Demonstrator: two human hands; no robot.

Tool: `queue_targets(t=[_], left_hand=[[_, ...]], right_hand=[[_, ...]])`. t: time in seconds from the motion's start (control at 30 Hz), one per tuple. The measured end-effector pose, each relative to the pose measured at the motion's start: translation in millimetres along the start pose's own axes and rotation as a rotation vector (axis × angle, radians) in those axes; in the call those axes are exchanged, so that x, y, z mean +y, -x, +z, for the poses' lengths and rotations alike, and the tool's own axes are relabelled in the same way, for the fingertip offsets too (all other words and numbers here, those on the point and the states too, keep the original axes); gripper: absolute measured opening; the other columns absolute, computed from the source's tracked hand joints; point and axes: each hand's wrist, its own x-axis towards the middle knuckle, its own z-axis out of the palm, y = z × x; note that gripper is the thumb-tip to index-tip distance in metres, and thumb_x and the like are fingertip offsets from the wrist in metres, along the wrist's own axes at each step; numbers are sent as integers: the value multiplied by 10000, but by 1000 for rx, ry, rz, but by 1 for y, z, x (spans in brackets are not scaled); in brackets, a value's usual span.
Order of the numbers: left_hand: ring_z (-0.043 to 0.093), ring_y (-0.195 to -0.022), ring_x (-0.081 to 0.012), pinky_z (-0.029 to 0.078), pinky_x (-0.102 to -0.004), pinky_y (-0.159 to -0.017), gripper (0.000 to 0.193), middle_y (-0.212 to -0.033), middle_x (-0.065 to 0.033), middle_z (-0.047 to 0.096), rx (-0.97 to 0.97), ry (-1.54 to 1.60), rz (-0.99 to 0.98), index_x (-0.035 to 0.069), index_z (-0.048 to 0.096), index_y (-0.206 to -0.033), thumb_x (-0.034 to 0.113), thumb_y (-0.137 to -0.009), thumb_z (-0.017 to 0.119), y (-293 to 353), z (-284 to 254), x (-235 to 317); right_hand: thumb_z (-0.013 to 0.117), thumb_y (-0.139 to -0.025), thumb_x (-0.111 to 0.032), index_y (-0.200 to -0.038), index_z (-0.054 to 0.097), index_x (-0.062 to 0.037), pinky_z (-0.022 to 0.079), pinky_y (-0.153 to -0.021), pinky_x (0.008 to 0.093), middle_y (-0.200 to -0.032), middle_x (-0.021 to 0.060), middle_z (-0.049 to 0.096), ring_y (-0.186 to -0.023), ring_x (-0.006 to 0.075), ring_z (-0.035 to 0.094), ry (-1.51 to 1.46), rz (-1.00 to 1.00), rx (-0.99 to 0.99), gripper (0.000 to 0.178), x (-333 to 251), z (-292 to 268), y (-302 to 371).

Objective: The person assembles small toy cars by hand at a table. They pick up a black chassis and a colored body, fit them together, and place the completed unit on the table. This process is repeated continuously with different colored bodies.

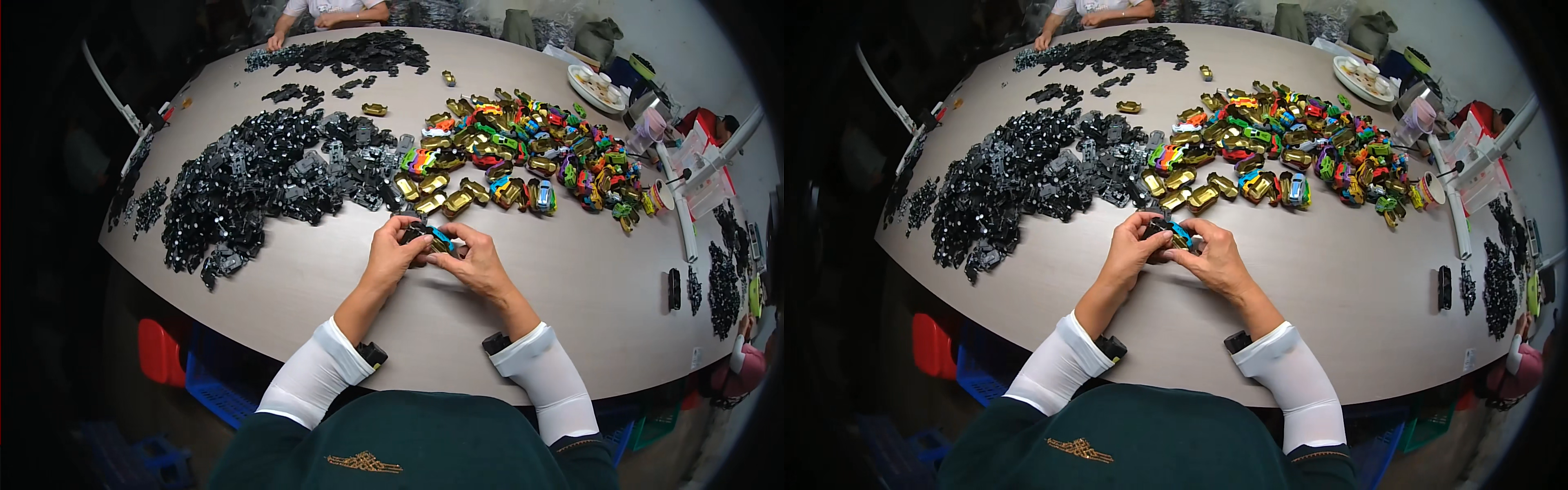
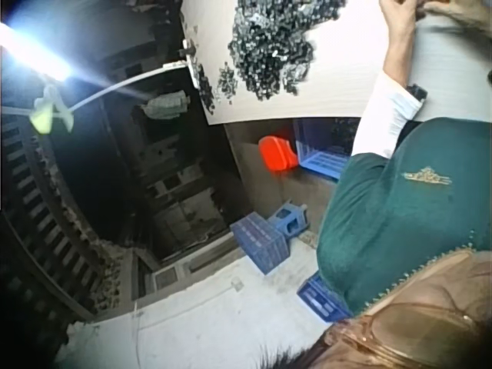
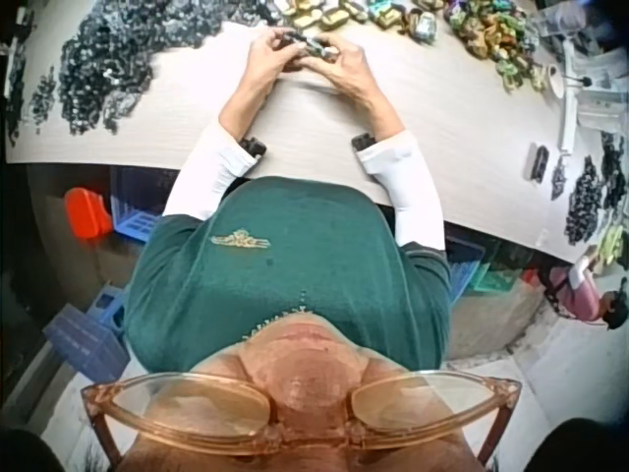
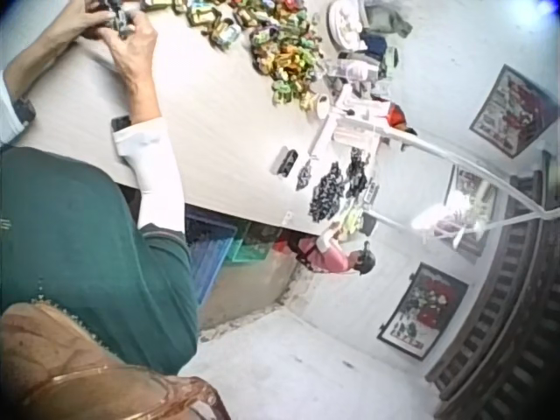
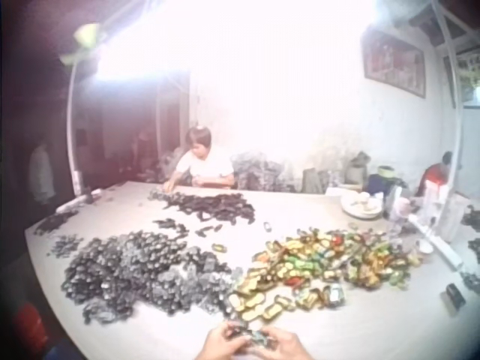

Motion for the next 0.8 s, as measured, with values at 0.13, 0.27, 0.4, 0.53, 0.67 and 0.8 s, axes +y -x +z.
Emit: queue_targets(t=[0.13, 0.27, 0.4, 0.53, 0.67, 0.8], left_hand=[[637, -731, -101, 542, -232, -588, 278, -893, -63, 651, 23, 58, 77, -10, 534, -1085, 2, -838, 659, -5, -4, -10], [630, -854, -96, 555, -243, -724, 291, -1004, -68, 634, -84, -13, 137, 21, 537, -1137, -5, -859, 619, -3, -4, -16], [618, -909, -113, 540, -253, -799, 265, -1073, -72, 602, -122, 101, 94, 26, 507, -1177, -7, -914, 527, 6, 6, -7], [640, -965, -161, 548, -276, -806, 270, -1064, -83, 630, -41, 297, 137, 11, 531, -1183, -14, -914, 535, 1, 2, -10], [676, -869, -182, 582, -313, -769, 226, -968, -99, 688, 12, 206, 227, -29, 616, -1100, 26, -882, 632, -7, -6, -17], [685, -831, -183, 617, -303, -689, 224, -992, -112, 678, 15, 215, 70, -43, 594, -1102, 30, -892, 617, 0, -3, -5]], right_hand=[[738, -817, -109, -1080, 605, 41, 535, -656, 263, -893, 98, 667, -742, 137, 646, -231, 27, -20, 331, 11, 6, -3], [731, -832, -104, -1064, 581, 52, 517, -608, 222, -868, 118, 663, -730, 126, 654, -303, 122, 82, 318, 23, 10, -4], [722, -815, -71, -1061, 573, 43, 443, -520, 180, -895, 81, 628, -625, 44, 576, -321, 113, 217, 310, 21, 12, -3], [701, -765, -20, -1077, 589, 39, 349, -449, 180, -909, 31, 595, -520, -9, 447, -188, 79, 231, 337, 8, 8, -1], [683, -725, -2, -1046, 615, 33, 316, -421, 202, -893, 31, 602, -479, 6, 399, 25, -55, 266, 330, 5, 9, 1], [684, -719, -19, -1027, 620, 30, 321, -415, 213, -853, 45, 607, -468, 20, 402, 90, -100, 319, 318, 1, 12, 2]])
